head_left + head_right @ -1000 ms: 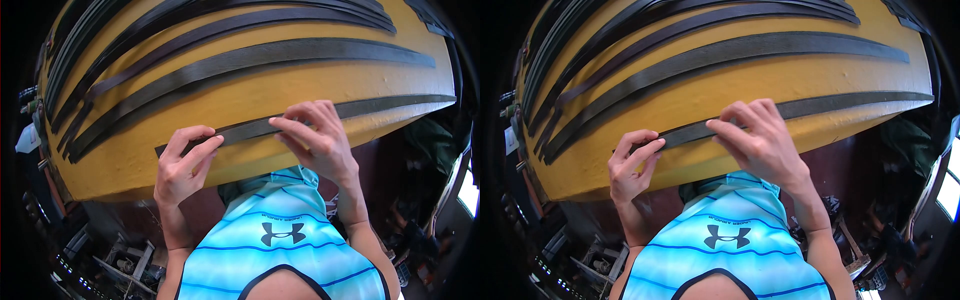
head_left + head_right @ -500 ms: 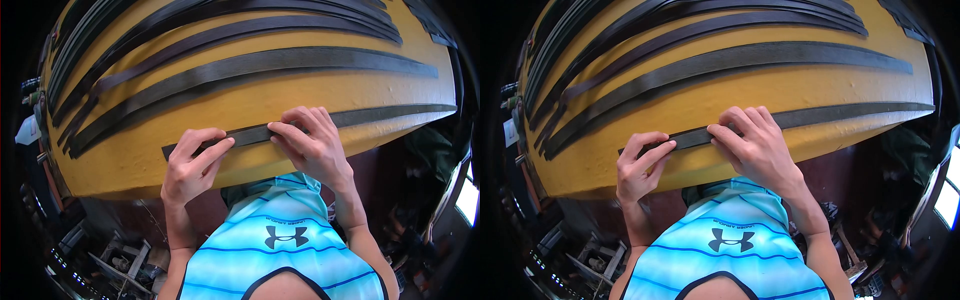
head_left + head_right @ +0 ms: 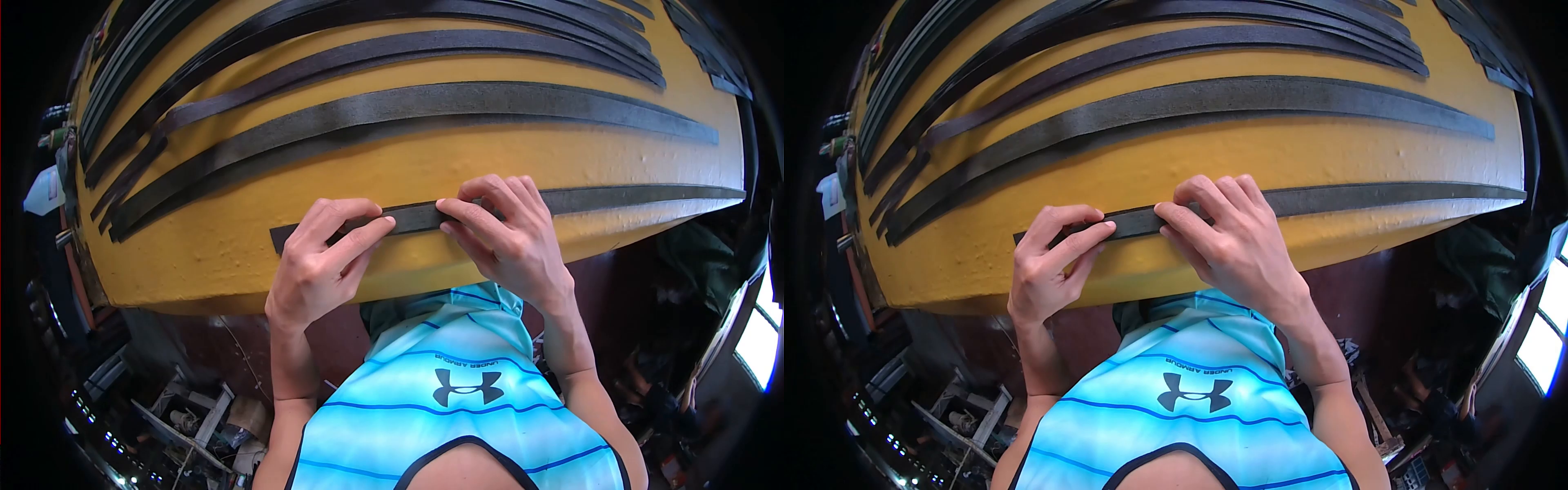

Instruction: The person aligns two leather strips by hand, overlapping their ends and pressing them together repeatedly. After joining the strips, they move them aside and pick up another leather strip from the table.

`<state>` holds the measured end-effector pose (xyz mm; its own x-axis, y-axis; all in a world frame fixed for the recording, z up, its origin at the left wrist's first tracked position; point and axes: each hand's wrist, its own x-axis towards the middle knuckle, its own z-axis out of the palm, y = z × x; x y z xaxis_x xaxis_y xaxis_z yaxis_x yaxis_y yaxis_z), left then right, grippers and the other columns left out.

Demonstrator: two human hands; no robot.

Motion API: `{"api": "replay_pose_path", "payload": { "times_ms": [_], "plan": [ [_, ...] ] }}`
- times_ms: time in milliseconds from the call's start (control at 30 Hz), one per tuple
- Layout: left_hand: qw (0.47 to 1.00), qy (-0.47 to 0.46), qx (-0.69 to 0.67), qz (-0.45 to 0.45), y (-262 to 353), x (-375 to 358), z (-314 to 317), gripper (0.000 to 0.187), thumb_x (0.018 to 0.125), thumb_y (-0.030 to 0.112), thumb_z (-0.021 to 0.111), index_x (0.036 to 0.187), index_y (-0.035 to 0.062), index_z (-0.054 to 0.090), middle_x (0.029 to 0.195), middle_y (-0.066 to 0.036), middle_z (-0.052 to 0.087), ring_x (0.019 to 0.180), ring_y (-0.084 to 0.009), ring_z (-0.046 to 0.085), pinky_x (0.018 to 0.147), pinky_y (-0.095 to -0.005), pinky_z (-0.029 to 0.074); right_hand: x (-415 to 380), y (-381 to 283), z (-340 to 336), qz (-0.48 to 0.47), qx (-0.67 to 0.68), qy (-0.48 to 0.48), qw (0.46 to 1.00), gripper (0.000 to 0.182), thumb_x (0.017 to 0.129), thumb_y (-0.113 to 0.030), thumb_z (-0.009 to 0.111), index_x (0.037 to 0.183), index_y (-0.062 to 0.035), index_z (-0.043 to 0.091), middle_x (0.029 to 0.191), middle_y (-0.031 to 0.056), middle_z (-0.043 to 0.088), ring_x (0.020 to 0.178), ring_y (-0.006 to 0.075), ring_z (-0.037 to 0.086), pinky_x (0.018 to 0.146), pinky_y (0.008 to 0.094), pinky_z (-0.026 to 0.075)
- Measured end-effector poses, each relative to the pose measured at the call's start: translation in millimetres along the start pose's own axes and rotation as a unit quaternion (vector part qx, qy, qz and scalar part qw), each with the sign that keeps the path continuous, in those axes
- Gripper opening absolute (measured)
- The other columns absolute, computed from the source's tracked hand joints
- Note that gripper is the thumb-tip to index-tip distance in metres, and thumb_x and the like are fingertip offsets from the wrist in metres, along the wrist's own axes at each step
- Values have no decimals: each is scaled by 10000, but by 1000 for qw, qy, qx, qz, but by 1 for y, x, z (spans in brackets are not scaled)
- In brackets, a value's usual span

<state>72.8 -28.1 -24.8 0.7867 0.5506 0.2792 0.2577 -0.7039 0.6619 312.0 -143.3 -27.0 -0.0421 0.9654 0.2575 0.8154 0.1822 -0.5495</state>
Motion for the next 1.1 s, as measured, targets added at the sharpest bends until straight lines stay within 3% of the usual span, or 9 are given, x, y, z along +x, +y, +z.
{"api": "replay_pose_path", "payload": {
  "times_ms": [367, 567, 767, 833, 1100],
  "plan": [
    [1000, -9, -2, -8, 2, 0, 1, 393, 734, -114, 814, 1090, 54, 807, 1087, -114, 716, 918, -276, 697, 753, -358, 580, 3, -3, 5, -11, 1, -2, 1000, 268, 877, -146, 804, 1133, -111, 734, 1034, 24, 636, 905, 213, 608, 816, 369, 456],
    [1000, -15, 7, -12, 5, 1, 0, 375, 752, -125, 802, 1085, 47, 803, 1099, -117, 717, 947, -271, 703, 768, -358, 588, 7, -12, 17, -4, 45, 21, 999, 246, 878, -143, 795, 1102, -79, 717, 1029, 55, 637, 874, 230, 650, 784, 368, 506],
    [995, 1, -73, -67, 2, -8, -11, 334, 770, -118, 799, 1069, 31, 784, 1108, -109, 722, 920, -275, 703, 779, -374, 594, 12, -15, 19, 4, 72, 11, 997, 220, 886, -120, 786, 1080, -56, 703, 1018, 75, 636, 876, 258, 662, 780, 388, 533],
    [999, -8, -14, -49, 1, -10, -18, 315, 774, -123, 798, 1051, 25, 784, 1097, -107, 725, 916, -266, 707, 758, -359, 596, 11, -15, 21, 1, 69, 19, 997, 215, 884, -109, 787, 1076, -57, 704, 1019, 75, 636, 875, 259, 661, 774, 385, 533],
    [999, -9, 10, -37, 0, -13, -15, 365, 708, -120, 796, 1042, 26, 789, 1103, -107, 722, 922, -265, 691, 800, -381, 579, 10, -13, 20, 8, 71, 21, 997, 270, 829, -78, 849, 1084, -78, 757, 1008, 70, 657, 841, 250, 666, 733, 376, 555]
  ]
}}
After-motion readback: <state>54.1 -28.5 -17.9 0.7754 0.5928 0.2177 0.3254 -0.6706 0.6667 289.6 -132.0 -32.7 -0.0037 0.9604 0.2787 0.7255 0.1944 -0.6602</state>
